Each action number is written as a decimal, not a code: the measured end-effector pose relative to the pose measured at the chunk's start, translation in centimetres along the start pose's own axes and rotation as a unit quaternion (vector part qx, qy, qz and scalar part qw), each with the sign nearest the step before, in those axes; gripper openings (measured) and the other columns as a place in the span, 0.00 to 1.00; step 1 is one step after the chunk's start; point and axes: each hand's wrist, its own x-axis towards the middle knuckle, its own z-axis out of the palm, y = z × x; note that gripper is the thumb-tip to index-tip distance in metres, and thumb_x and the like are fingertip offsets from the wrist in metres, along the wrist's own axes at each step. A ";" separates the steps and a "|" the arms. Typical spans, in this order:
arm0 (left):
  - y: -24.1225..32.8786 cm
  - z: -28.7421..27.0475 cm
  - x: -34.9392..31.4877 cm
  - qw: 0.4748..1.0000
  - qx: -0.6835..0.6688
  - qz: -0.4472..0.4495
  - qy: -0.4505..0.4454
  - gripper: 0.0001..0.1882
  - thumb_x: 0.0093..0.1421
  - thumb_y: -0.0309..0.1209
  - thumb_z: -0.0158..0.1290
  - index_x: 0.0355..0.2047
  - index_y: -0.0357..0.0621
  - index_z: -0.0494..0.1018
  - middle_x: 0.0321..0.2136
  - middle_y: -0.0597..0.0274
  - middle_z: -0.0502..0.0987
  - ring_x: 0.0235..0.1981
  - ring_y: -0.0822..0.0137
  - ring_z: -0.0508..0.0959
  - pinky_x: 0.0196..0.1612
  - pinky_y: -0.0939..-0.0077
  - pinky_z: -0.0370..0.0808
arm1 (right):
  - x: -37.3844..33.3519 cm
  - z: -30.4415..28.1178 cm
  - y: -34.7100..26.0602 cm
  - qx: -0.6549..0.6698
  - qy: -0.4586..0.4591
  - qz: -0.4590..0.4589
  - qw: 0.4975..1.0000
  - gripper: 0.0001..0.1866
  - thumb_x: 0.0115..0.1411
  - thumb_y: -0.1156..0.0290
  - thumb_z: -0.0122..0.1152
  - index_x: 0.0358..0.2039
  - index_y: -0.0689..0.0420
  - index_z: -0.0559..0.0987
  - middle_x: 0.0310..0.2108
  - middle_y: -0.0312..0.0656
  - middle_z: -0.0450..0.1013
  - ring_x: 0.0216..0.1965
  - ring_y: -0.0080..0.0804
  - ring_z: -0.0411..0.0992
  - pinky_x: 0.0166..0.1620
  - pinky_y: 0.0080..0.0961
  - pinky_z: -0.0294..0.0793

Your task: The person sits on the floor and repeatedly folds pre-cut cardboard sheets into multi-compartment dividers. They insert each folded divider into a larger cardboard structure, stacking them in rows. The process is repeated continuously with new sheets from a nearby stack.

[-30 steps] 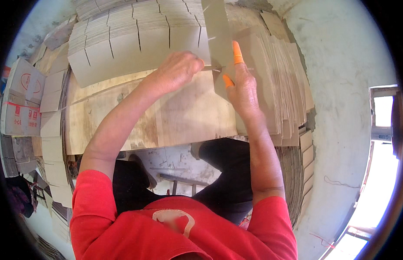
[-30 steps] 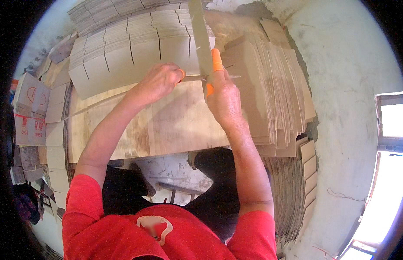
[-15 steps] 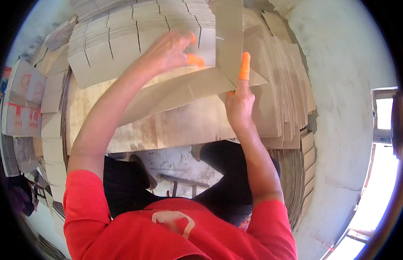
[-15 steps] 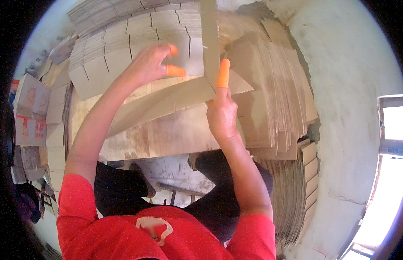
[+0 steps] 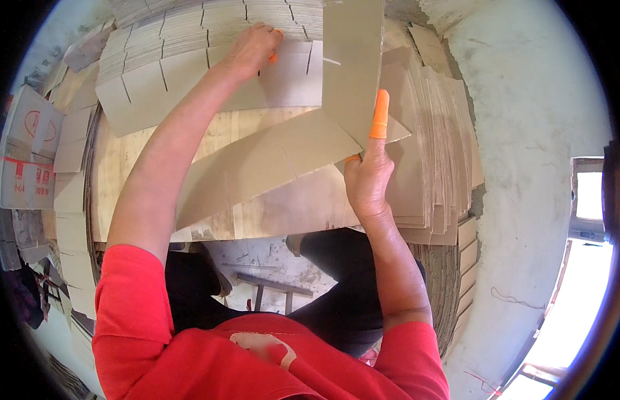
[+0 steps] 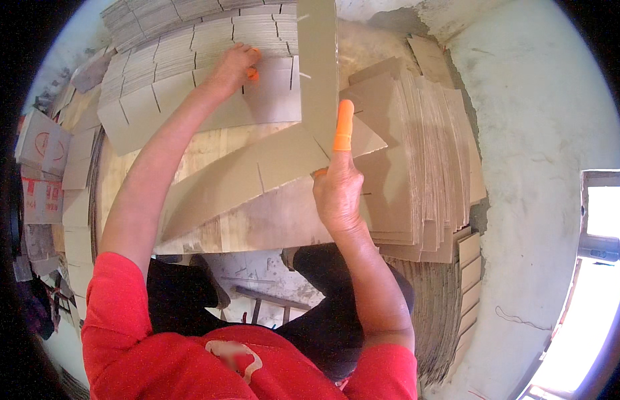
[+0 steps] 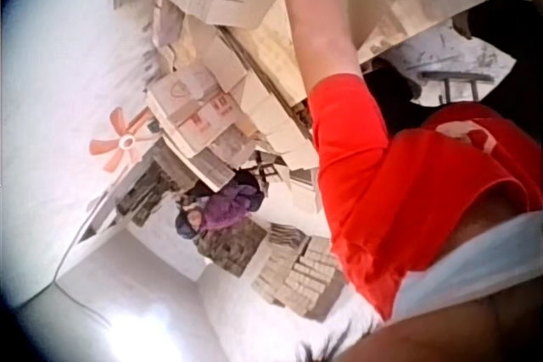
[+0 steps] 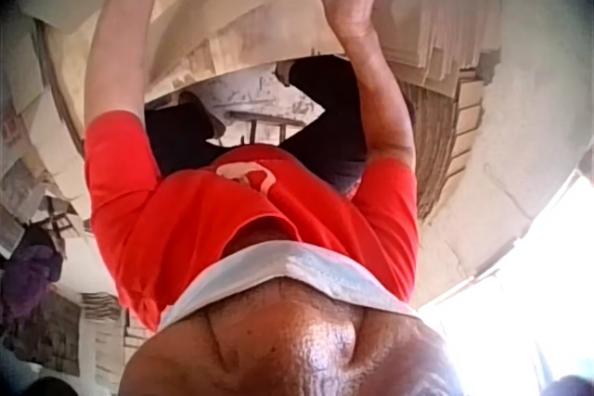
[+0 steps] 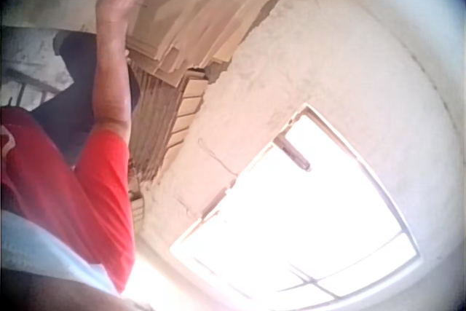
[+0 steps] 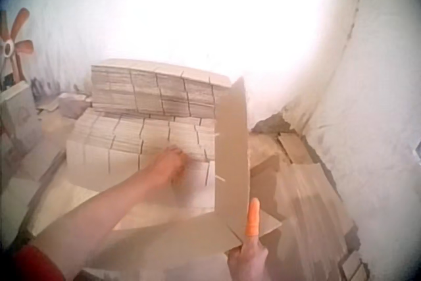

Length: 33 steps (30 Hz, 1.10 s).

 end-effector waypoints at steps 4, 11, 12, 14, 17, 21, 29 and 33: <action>1.3 -0.9 -0.9 1.000 -0.008 0.011 0.014 0.11 0.43 0.24 0.60 0.27 0.40 0.69 0.23 0.53 0.74 0.32 0.51 0.74 0.34 0.59 0.72 | 0.0 -0.3 0.0 -0.010 0.003 -0.005 1.000 0.51 0.47 0.92 0.52 0.69 0.47 0.44 0.43 0.46 0.76 0.35 0.35 0.78 0.41 0.23 0.74; 4.0 -3.1 -2.8 0.997 -0.014 0.074 0.008 0.07 0.48 0.21 0.55 0.26 0.42 0.68 0.21 0.56 0.73 0.27 0.55 0.75 0.25 0.62 0.72 | -0.3 0.4 1.5 -0.028 0.024 -0.105 0.994 0.48 0.46 0.92 0.52 0.67 0.51 0.51 0.37 0.49 0.77 0.30 0.34 0.77 0.38 0.22 0.74; 4.2 -3.2 -3.0 0.996 -0.017 0.084 0.017 0.07 0.47 0.20 0.53 0.26 0.42 0.68 0.21 0.56 0.73 0.27 0.56 0.75 0.24 0.63 0.72 | -0.3 0.4 1.4 -0.023 0.018 -0.095 0.995 0.48 0.46 0.92 0.52 0.67 0.51 0.51 0.35 0.49 0.77 0.29 0.33 0.76 0.37 0.22 0.74; 4.5 -3.4 -3.3 0.995 -0.027 0.096 0.025 0.06 0.48 0.20 0.52 0.26 0.42 0.67 0.21 0.57 0.73 0.26 0.56 0.75 0.25 0.63 0.72 | -0.4 0.3 1.0 -0.015 0.006 -0.075 0.997 0.47 0.46 0.92 0.52 0.67 0.51 0.52 0.32 0.48 0.77 0.27 0.32 0.75 0.36 0.21 0.73; 5.0 -3.6 -3.6 0.993 -0.039 0.103 0.041 0.06 0.49 0.19 0.51 0.25 0.42 0.66 0.20 0.56 0.72 0.27 0.56 0.75 0.25 0.63 0.72 | -0.5 0.1 1.2 -0.039 0.004 -0.082 0.996 0.48 0.46 0.92 0.52 0.67 0.50 0.51 0.29 0.48 0.76 0.25 0.32 0.74 0.34 0.20 0.73; 5.3 -3.7 -4.0 0.994 -0.044 0.090 0.042 0.06 0.49 0.19 0.50 0.24 0.42 0.65 0.20 0.56 0.71 0.27 0.56 0.74 0.26 0.63 0.72 | -0.6 -0.4 0.6 -0.047 -0.005 -0.062 0.997 0.47 0.46 0.92 0.51 0.67 0.51 0.53 0.29 0.48 0.76 0.25 0.32 0.74 0.34 0.20 0.73; 5.3 -3.9 -4.4 0.993 -0.061 0.098 0.034 0.07 0.47 0.16 0.49 0.23 0.40 0.63 0.19 0.54 0.70 0.25 0.54 0.73 0.24 0.61 0.70 | -1.0 -0.9 -0.1 -0.006 0.023 -0.091 0.996 0.44 0.46 0.92 0.54 0.65 0.52 0.58 0.34 0.49 0.77 0.31 0.33 0.78 0.38 0.22 0.74; 5.2 -4.0 -4.6 0.993 -0.044 0.101 0.036 0.08 0.47 0.16 0.50 0.23 0.40 0.63 0.19 0.55 0.70 0.25 0.55 0.73 0.24 0.62 0.70 | -1.3 -1.0 0.1 -0.005 0.007 -0.097 0.995 0.44 0.46 0.94 0.51 0.65 0.52 0.58 0.33 0.51 0.77 0.32 0.36 0.77 0.39 0.24 0.74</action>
